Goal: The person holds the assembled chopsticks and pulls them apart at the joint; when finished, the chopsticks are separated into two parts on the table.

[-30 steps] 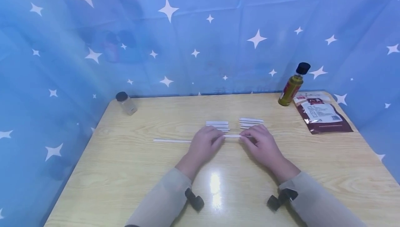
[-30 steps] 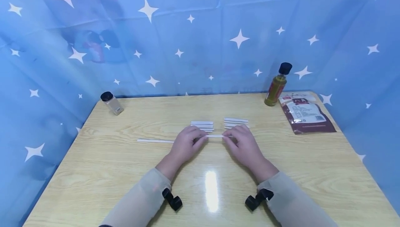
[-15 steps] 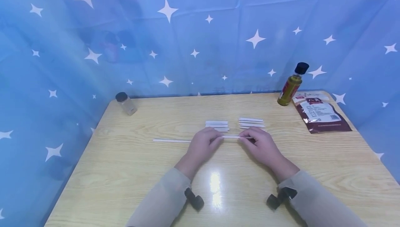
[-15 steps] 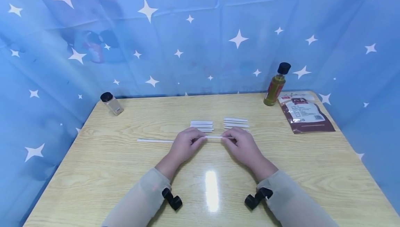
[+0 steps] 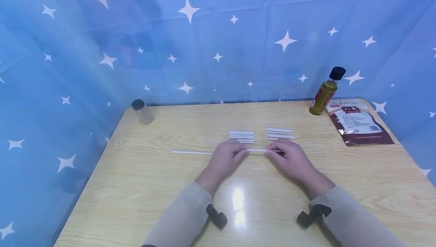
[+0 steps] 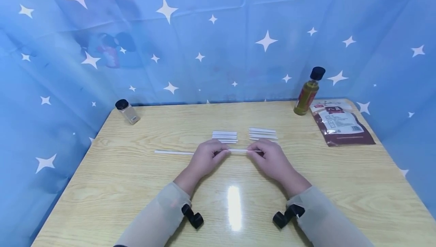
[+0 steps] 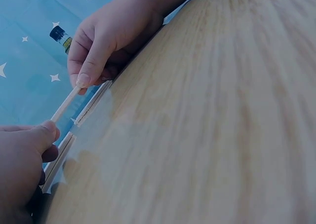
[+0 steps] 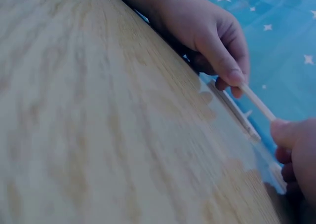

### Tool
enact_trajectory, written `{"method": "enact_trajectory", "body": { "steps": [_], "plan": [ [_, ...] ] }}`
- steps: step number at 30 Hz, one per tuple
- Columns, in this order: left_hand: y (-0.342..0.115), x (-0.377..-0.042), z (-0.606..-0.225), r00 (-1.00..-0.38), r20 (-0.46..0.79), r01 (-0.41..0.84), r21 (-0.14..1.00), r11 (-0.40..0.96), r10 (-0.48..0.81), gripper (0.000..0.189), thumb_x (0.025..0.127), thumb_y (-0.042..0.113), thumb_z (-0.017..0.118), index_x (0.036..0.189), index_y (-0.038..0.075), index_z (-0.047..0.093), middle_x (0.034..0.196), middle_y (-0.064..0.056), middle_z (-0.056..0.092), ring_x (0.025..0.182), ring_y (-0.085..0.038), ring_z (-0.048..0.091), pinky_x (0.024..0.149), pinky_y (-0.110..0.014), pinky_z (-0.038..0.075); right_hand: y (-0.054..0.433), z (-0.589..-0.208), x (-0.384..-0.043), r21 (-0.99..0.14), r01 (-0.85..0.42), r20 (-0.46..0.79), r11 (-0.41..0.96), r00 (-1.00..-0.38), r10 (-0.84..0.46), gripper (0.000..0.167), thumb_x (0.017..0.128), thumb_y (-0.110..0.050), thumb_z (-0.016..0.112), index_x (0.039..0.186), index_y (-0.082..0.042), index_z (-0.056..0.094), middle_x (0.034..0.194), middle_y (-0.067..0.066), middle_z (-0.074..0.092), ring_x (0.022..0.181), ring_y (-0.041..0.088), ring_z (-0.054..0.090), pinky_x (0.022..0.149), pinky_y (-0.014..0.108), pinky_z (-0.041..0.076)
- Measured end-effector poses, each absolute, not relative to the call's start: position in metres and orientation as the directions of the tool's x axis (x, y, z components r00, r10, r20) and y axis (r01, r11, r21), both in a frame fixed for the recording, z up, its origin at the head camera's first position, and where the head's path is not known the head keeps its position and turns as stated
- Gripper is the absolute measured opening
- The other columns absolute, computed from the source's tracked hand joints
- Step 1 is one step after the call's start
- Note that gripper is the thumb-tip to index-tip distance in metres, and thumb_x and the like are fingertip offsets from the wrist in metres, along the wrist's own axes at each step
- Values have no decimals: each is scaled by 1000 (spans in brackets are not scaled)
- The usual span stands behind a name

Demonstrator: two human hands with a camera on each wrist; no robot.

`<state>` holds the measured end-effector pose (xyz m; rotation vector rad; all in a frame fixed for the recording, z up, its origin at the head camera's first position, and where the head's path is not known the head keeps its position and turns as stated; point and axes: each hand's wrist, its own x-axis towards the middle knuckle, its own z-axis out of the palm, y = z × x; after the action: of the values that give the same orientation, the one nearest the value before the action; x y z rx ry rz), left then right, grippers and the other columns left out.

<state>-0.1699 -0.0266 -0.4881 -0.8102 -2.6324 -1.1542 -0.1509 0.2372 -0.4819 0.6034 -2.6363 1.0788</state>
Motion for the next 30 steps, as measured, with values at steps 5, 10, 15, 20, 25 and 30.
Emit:
{"method": "enact_trajectory", "body": {
  "steps": [5,10,15,20,25,30],
  "plan": [
    [-27,-169,-486,-843,340,532,642,552,417,13,103,28,74,106,20,84,97,13,72,89,-2,64,85,-23,54,239,-480,-152,-633,-429,319,644,-903,-288,3,99,-20,80,102,-21,80,100,-8,72,93,13,65,84,40,55],
    [-27,-169,-487,-844,341,531,645,550,415,13,102,27,75,106,20,85,96,13,72,87,-2,63,82,-22,54,240,-480,-154,-628,-438,321,643,-899,-299,4,99,-18,80,100,-22,80,99,-9,72,91,12,65,82,37,54],
    [-27,-171,-488,-846,338,526,651,547,412,12,102,28,75,105,21,85,96,14,72,90,-1,64,85,-22,54,242,-479,-154,-629,-437,314,643,-899,-304,4,99,-18,79,99,-22,80,99,-9,72,91,11,64,82,35,54],
    [-27,-173,-489,-845,334,527,654,542,418,11,101,27,76,102,22,86,94,15,72,89,-1,64,87,-22,54,242,-479,-155,-627,-442,317,641,-897,-308,5,99,-17,80,99,-22,81,98,-9,72,90,12,65,81,34,53],
    [-25,-172,-489,-849,304,511,679,527,432,11,101,27,76,102,22,86,89,17,68,84,1,62,82,-20,53,244,-479,-153,-640,-437,315,631,-899,-304,6,97,-15,81,100,-21,82,100,-7,74,92,14,66,83,36,54],
    [-27,-171,-486,-855,282,495,692,525,435,12,101,28,76,103,22,86,91,17,70,87,0,63,84,-22,54,245,-478,-154,-652,-428,298,626,-903,-308,5,98,-16,80,100,-21,82,99,-8,74,91,13,66,82,35,54]
  ]
}}
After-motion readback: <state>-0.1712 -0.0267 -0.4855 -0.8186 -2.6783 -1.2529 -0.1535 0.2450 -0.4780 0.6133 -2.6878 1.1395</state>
